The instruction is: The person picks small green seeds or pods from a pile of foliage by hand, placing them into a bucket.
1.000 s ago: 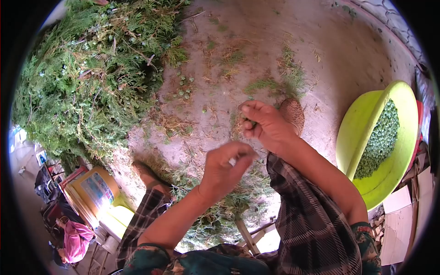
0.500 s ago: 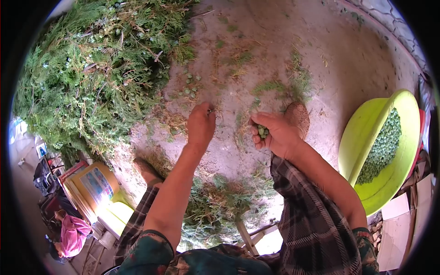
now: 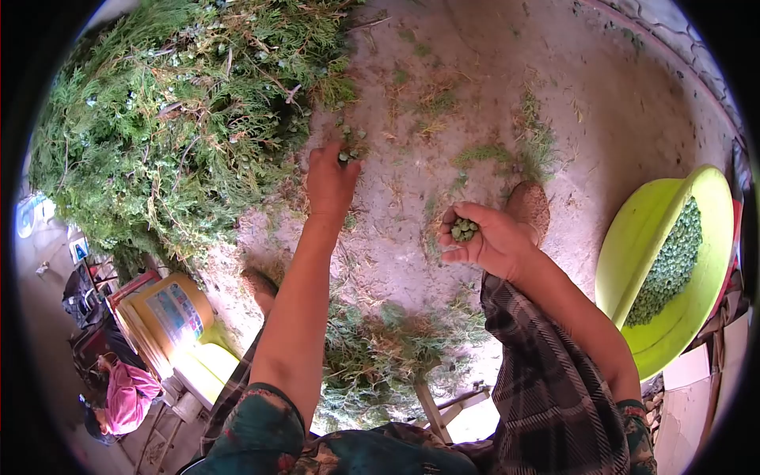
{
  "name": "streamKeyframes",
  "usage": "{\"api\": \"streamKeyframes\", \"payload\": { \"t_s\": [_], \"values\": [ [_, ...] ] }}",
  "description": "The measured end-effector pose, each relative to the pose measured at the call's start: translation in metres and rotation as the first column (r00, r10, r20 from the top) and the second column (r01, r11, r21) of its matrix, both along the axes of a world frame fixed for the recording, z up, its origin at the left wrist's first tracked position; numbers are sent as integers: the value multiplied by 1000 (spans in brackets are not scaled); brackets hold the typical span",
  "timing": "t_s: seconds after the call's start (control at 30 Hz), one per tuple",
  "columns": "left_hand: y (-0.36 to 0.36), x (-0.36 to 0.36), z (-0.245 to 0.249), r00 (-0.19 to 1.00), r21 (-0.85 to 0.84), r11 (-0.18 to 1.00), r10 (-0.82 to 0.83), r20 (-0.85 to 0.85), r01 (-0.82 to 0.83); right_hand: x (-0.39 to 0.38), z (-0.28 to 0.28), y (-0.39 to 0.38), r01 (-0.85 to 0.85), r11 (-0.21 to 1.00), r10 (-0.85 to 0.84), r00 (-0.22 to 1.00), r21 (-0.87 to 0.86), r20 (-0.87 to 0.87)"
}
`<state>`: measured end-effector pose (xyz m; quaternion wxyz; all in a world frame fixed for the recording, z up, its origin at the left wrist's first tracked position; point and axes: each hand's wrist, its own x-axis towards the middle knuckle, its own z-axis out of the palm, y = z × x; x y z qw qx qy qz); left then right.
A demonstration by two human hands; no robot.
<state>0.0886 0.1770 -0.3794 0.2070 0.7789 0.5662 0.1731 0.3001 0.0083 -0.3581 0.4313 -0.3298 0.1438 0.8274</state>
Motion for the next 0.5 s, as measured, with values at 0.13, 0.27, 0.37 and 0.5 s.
{"api": "streamKeyframes", "payload": {
  "t_s": [0.13, 0.27, 0.37, 0.5],
  "values": [
    [6, -4, -18, 997, -140, 990, -41, -58, 33, 1, 3, 1, 14, 1000, -14, 1000, -17, 3],
    [2, -8, -14, 988, -159, 984, 100, 119, -81, 2, 3, 1, -7, 1000, 6, 1000, 5, 18],
    [-22, 2, 13, 958, -273, 957, 162, 237, -95, -1, -1, 2, -19, 1000, 18, 999, 22, 48],
    [-78, 35, 56, 871, -541, 809, 78, 485, 228, -8, 16, 10, 56, 998, -57, 998, 19, 29]
  ]
}}
